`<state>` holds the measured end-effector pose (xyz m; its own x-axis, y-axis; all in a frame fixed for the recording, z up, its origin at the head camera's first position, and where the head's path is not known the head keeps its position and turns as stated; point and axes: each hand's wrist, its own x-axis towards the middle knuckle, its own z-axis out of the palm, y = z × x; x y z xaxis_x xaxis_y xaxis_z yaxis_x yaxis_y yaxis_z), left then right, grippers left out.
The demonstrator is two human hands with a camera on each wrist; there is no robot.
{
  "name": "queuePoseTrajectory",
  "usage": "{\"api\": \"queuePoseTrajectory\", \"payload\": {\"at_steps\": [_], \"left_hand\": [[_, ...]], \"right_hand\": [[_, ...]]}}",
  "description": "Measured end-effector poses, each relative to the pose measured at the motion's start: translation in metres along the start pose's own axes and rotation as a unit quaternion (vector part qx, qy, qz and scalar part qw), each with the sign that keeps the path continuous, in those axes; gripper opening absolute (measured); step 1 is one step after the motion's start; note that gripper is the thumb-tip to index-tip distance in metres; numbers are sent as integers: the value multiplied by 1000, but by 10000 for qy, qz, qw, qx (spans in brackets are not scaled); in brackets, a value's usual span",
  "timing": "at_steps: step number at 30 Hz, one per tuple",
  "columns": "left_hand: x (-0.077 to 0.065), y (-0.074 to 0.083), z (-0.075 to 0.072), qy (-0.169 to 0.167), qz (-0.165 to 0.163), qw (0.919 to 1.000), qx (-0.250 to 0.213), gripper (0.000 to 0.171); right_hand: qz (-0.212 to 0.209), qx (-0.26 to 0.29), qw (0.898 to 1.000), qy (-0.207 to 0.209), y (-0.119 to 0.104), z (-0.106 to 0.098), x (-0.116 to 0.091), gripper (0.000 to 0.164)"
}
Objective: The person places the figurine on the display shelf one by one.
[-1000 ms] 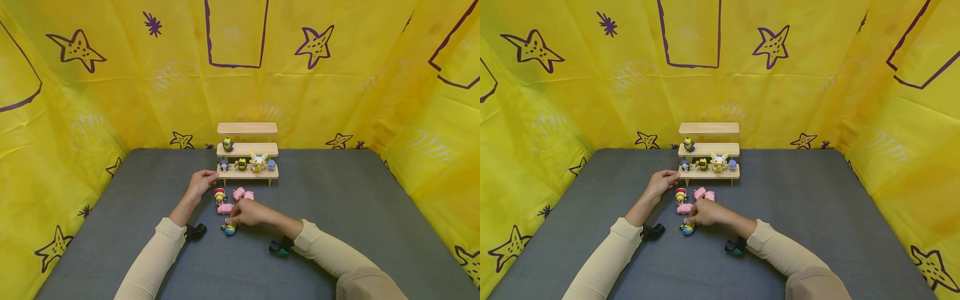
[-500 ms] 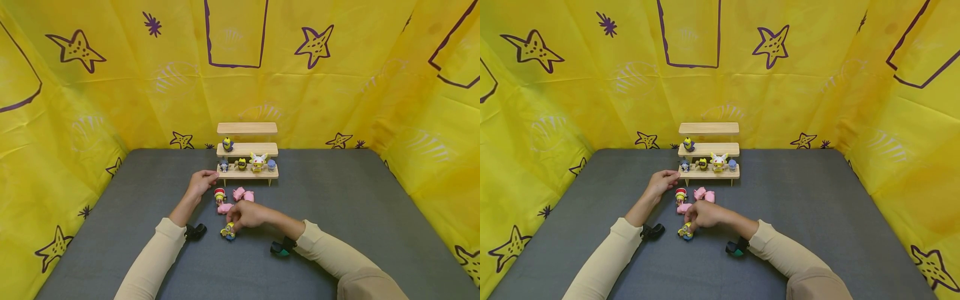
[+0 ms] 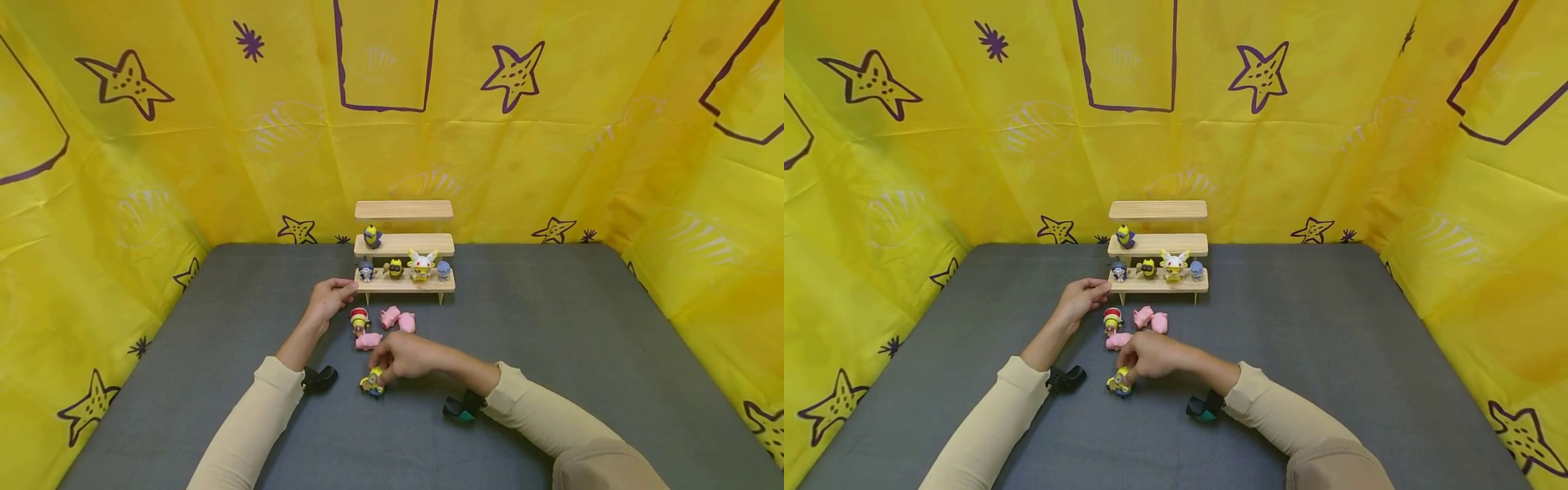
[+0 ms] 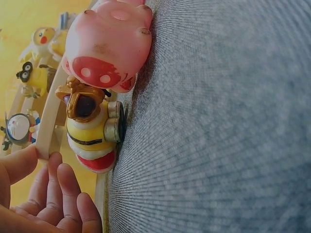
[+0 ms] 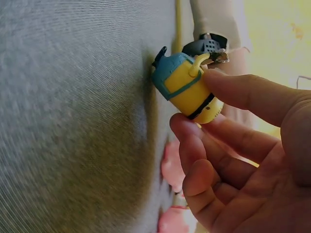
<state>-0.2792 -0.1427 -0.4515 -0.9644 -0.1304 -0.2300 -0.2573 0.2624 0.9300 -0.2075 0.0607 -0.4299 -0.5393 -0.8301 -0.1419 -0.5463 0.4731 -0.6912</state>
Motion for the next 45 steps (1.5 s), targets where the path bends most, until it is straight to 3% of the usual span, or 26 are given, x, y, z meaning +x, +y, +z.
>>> {"api": "queuePoseTrajectory", "payload": {"at_steps": [8, 15, 25, 34, 45], "left_hand": [[-1, 1, 0, -15, -31, 10000, 3, 32], [-2, 3, 0, 8, -89, 10000, 15, 31], [-1, 2, 0, -8, -185, 9998, -19, 31], [-2, 3, 0, -20, -145, 9999, -30, 32], [-1, 3, 0, -32, -183, 9998, 7, 32]], "right_hand": [[-23, -431, 9987, 288, -4, -21, -4, 21], [-185, -956, 9934, 605, -6, -56, -11, 21], [116, -1257, 9846, 1213, -15, -105, -20, 26], [349, -1875, 9692, 1555, -17, -145, -14, 26], [376, -2077, 9602, 1831, -11, -176, 2, 27]]}}
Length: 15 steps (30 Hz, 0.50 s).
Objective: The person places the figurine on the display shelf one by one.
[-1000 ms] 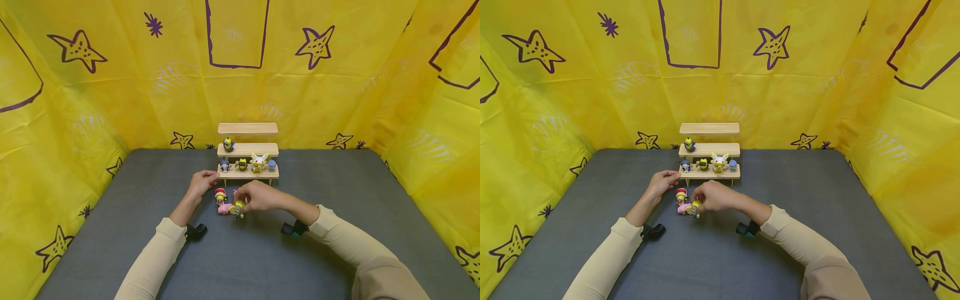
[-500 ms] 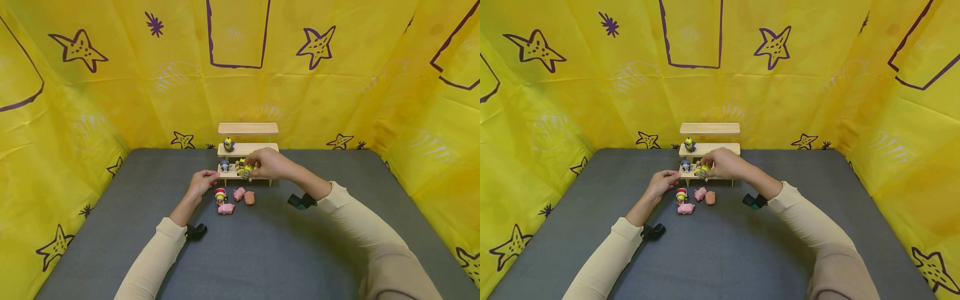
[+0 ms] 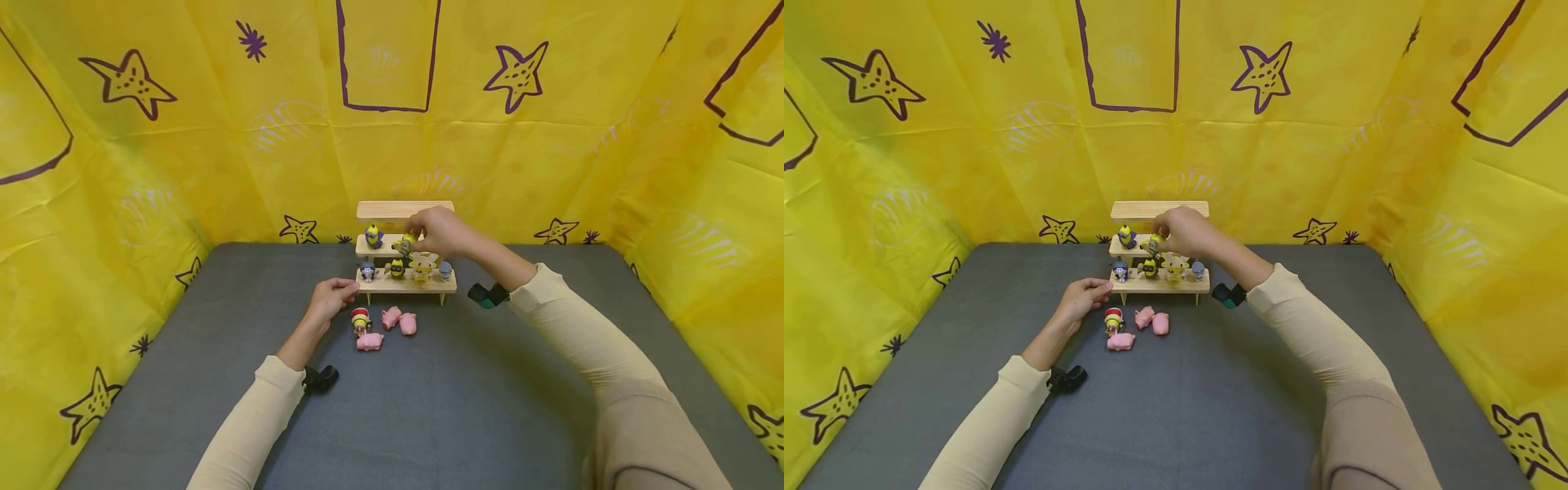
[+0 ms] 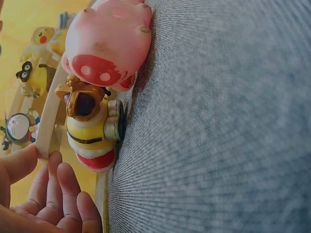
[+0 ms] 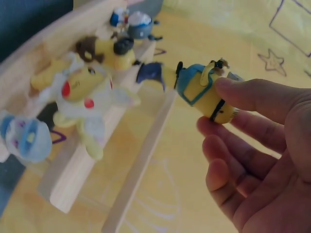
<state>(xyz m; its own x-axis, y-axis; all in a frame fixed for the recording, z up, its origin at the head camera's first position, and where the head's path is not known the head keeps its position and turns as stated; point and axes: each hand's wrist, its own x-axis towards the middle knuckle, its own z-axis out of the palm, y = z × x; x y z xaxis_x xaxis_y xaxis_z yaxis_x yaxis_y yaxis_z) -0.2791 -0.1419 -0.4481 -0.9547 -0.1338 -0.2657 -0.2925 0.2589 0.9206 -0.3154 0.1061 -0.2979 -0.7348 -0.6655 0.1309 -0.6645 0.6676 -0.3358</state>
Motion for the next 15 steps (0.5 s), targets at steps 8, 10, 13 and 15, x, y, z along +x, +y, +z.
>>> {"api": "queuePoseTrajectory", "payload": {"at_steps": [8, 10, 13, 15], "left_hand": [[0, 0, -1, 11, -29, 10000, 14, 32], [0, 0, 0, 4, -43, 10000, 16, 32], [0, 0, 0, 6, -56, 10000, 23, 32], [0, 0, 0, 6, -63, 10000, 34, 32]], "right_hand": [[-134, -142, 9998, 84, 6, -3, 19, 26], [-145, -161, 9998, 44, 7, -2, 23, 26], [-126, -228, 9997, -28, 9, 1, 28, 26], [-137, -301, 9994, -68, 11, 3, 32, 26]]}}
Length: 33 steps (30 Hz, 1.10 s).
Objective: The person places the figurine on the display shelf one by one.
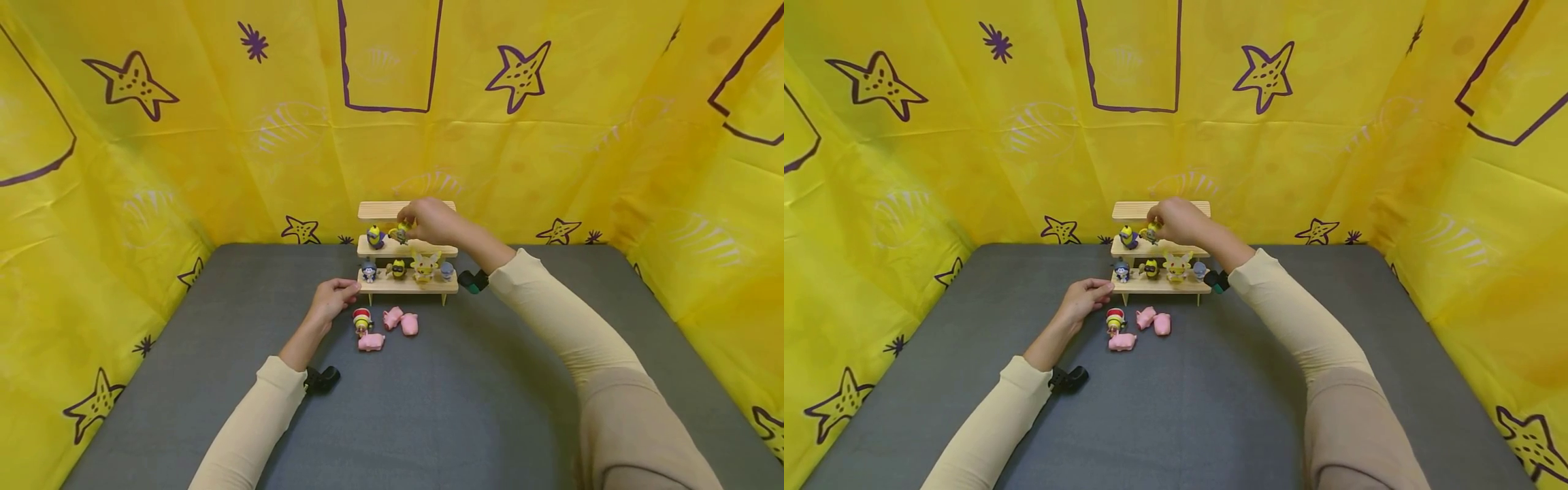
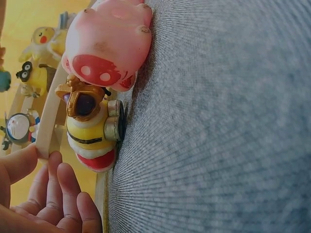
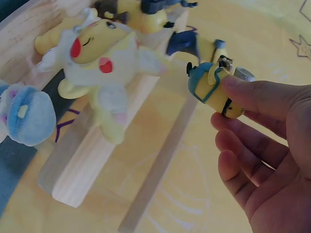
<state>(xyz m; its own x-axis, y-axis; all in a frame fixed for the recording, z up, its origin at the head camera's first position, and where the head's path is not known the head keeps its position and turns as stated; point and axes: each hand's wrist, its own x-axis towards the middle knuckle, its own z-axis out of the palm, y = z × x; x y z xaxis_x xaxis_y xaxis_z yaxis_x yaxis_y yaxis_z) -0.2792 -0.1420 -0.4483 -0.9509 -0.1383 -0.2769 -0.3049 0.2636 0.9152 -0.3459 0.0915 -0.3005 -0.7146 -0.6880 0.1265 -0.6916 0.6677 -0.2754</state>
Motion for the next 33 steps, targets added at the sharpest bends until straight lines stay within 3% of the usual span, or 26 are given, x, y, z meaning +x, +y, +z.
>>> {"api": "queuePoseTrajectory", "payload": {"at_steps": [14, 33], "left_hand": [[0, 0, -1, 18, 5, 10000, 13, 32], [-1, 0, -1, -47, 57, 10000, -13, 31]], "right_hand": [[86, -491, 9985, -223, 12, 18, 15, 27], [217, -308, 9986, -378, 12, 22, 20, 37]]}}
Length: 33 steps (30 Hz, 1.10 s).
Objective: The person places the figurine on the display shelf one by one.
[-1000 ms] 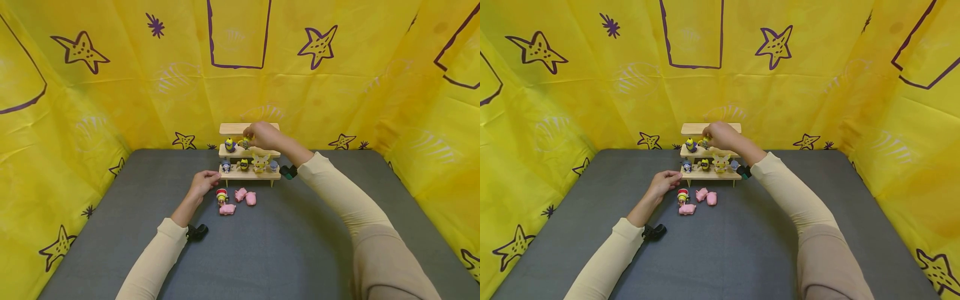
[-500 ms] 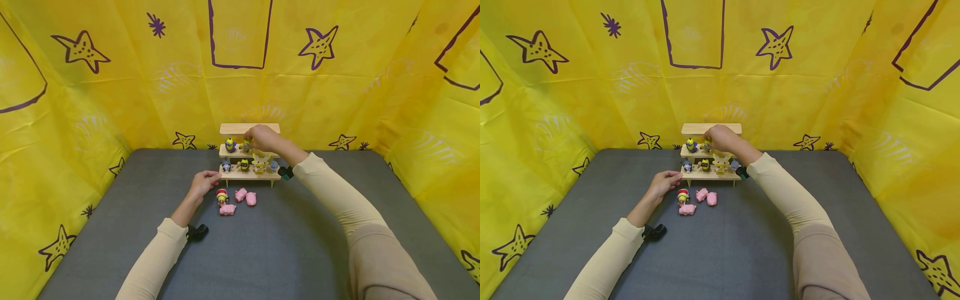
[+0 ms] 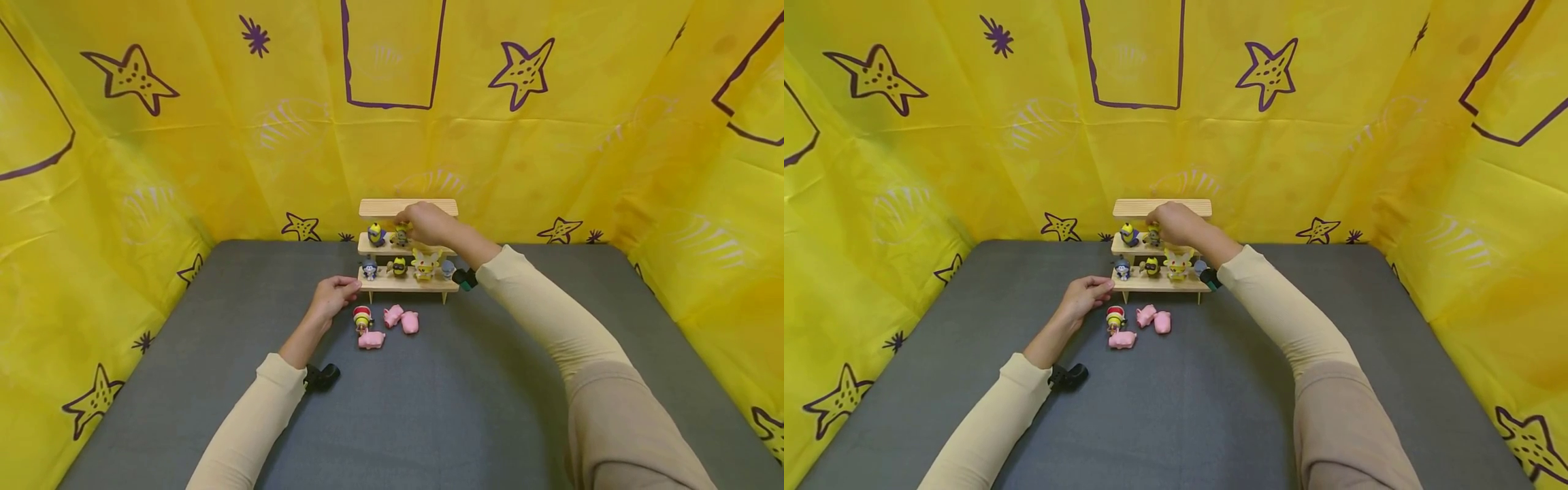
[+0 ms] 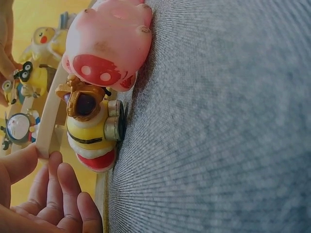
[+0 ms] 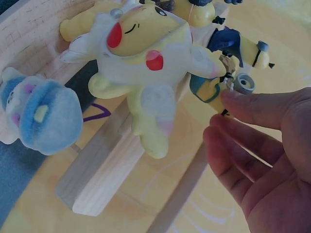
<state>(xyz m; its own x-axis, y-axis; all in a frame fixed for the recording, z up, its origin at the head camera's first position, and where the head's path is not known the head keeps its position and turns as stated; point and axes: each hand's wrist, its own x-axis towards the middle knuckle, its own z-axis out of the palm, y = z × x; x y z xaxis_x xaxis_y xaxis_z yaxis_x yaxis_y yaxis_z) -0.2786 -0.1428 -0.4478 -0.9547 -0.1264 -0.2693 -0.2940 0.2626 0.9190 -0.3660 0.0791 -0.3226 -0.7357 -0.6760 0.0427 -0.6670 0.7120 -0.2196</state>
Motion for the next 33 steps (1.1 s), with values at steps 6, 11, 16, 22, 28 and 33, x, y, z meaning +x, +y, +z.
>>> {"api": "queuePoseTrajectory", "payload": {"at_steps": [6, 11, 16, 22, 28, 33], "left_hand": [[1, -1, -1, -19, 41, 10000, -11, 32], [0, 0, -1, -28, -34, 10000, 26, 32], [-1, 1, 0, -29, -58, 10000, 11, 31], [-1, 0, 0, -29, -66, 10000, 5, 31], [0, 0, 0, -27, -55, 10000, -2, 31], [0, 0, 0, -33, -34, 10000, 3, 32]], "right_hand": [[29, 25, 10000, -11, 0, 0, 1, 42], [20, 106, 9999, 72, 0, 1, -1, 40], [9, 87, 9999, 133, 1, 2, -4, 35], [98, 136, 9998, 105, 1, 2, -6, 36], [283, 126, 9994, 147, 1, -3, -11, 37], [550, 247, 9973, 420, -1, -10, -21, 35]]}}
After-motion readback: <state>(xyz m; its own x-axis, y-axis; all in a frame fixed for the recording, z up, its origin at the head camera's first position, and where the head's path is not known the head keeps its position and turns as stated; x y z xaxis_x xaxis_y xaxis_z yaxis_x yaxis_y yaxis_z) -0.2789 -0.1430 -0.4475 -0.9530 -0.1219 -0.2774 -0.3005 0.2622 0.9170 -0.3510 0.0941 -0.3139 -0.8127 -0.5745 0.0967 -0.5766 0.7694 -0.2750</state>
